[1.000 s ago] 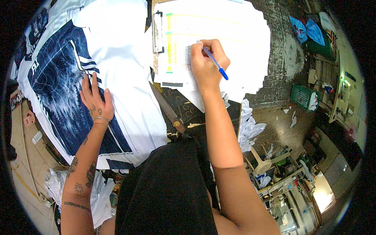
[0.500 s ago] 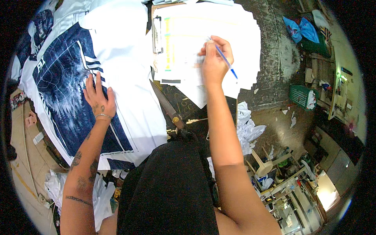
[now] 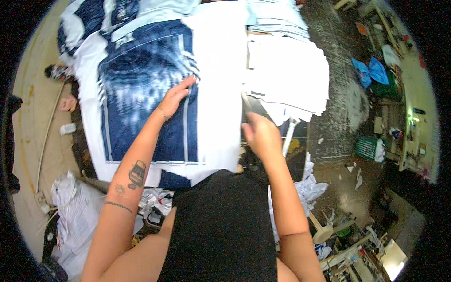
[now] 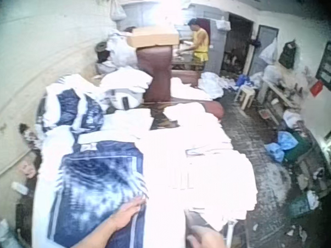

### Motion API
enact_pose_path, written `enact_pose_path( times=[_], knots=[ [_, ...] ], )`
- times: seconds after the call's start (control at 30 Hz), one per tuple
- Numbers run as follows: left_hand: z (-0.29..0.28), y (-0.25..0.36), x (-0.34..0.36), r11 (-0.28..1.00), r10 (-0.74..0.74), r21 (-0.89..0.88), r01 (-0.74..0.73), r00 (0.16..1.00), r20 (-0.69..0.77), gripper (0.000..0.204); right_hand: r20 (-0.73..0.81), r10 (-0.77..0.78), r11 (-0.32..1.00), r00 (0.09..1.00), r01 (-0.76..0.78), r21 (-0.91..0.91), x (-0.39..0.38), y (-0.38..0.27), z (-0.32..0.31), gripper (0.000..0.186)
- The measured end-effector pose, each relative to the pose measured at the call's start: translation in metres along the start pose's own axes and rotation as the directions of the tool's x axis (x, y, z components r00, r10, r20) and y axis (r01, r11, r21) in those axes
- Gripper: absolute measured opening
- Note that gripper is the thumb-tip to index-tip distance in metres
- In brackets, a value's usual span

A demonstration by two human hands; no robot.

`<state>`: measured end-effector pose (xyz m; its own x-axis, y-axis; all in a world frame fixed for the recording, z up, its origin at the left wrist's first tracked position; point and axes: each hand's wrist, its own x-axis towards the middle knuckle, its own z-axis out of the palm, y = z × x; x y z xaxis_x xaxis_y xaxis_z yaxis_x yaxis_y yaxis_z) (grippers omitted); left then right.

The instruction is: The person cuts the sleeves off several printed t-shirts using large shears. They repeatedly unfold each shirt, cut along the shoulder seam, and then fold the garment before moving to the next one.

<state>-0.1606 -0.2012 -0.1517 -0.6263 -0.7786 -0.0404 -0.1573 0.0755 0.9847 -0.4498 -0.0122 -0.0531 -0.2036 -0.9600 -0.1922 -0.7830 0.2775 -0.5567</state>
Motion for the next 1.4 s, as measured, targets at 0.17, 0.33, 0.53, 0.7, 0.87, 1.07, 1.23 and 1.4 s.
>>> enact_pose_path(
  times=[0.17, 0.33, 0.53, 0.7, 0.87, 1.07, 1.23, 1.4],
  knots=[
    [-0.141, -0.025, -0.222, 0.349, 0.045, 0.706, 0.616, 0.741, -0.670, 0.057, 0.177, -0.553, 0.816, 0.814, 0.572, -0.079, -0.031, -0.078, 0.085, 0.067],
    [-0.161, -0.009, -0.399, -0.132, -0.608, 0.079, 0.988, -0.017, -0.794, 0.120, 0.640, -0.191, 0.972, 0.744, 0.237, 0.014, -0.151, -0.031, 0.114, 0.075],
    [-0.141, 0.008, -0.238, 0.246, -0.728, 0.557, 0.793, 0.531, -0.434, 0.131, 0.721, -0.568, 0.573, 0.397, 0.819, 0.001, 0.001, -0.104, 0.116, 0.058],
    [-0.371, -0.005, -0.151, 0.377, 0.357, 0.774, 0.508, 0.692, -0.628, 0.094, -0.086, -0.692, 0.471, 0.717, 0.358, -0.806, 0.190, -0.135, 0.019, 0.073],
    [-0.325, -0.040, -0.177, 0.771, -0.237, 0.471, 0.429, 0.879, -0.414, 0.076, 0.331, -0.544, 0.655, 0.771, 0.637, -0.406, 0.052, -0.108, 0.094, 0.072],
    [-0.214, -0.077, -0.333, 0.162, -0.029, 0.519, 0.839, 0.530, -0.848, 0.085, 0.180, -0.337, 0.915, 0.924, 0.366, -0.167, -0.138, -0.023, 0.085, 0.069],
    [-0.268, -0.086, -0.381, 0.059, -0.132, 0.378, 0.924, 0.382, -0.914, 0.081, 0.222, -0.004, 0.895, 0.975, 0.102, -0.434, -0.124, 0.027, 0.043, 0.073],
    [-0.142, -0.016, -0.261, 0.546, 0.279, 0.607, 0.578, 0.557, -0.782, 0.042, 0.243, 0.021, 0.970, 0.970, 0.039, -0.238, -0.112, 0.058, 0.050, 0.057]
  ],
)
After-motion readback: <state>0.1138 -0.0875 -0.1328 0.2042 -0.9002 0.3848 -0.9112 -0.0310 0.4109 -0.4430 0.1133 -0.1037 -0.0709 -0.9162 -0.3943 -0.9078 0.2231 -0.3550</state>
